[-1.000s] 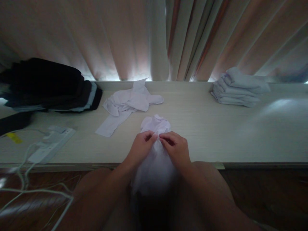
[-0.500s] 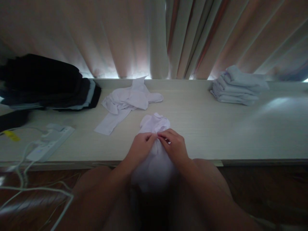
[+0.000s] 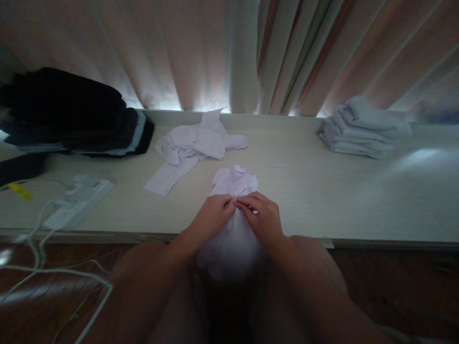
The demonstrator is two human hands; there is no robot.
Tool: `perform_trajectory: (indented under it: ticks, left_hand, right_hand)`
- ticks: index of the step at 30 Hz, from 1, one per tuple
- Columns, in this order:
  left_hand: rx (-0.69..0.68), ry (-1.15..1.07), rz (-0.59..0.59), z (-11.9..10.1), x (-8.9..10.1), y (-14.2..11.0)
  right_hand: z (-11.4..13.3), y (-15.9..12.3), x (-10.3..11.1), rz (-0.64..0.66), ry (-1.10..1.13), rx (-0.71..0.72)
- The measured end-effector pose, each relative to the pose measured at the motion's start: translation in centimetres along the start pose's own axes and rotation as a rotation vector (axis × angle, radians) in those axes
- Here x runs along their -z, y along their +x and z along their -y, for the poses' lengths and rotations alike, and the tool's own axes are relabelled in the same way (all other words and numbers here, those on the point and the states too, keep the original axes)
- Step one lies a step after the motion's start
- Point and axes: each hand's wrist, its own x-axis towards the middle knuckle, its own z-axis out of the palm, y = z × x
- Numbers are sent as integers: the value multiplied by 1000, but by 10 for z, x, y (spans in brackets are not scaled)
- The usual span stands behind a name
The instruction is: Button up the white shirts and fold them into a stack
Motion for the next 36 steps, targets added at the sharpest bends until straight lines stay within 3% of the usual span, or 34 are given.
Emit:
perform_trajectory:
  ticks: [4,9,17,22,25,29,36]
  left_hand:
    - [-29,74,-65,1,-6,-2]
    - [-84,120,-103,-2,-9,-4]
    - [-40,-21,-156,-7,-8,-4]
    - [14,-261,-43,-8,0,3]
    - [94,-363,-25,-7,5,6]
    - [224,-528,-30,-5,10,7]
    - [301,-769,-34,-2,13,5]
  right_hand:
    - [5,1,1,-12,151,-131]
    - [4,0,1,-60,365,-405]
    - [-4,1,-2,-70,522,-472]
    - [-7,1,-1,-84,558,-543]
    - [-7,4,2,-34,548,-585]
    - [-12,6,3,129,567,-637]
    - [-16,4,-1,330,729,-711]
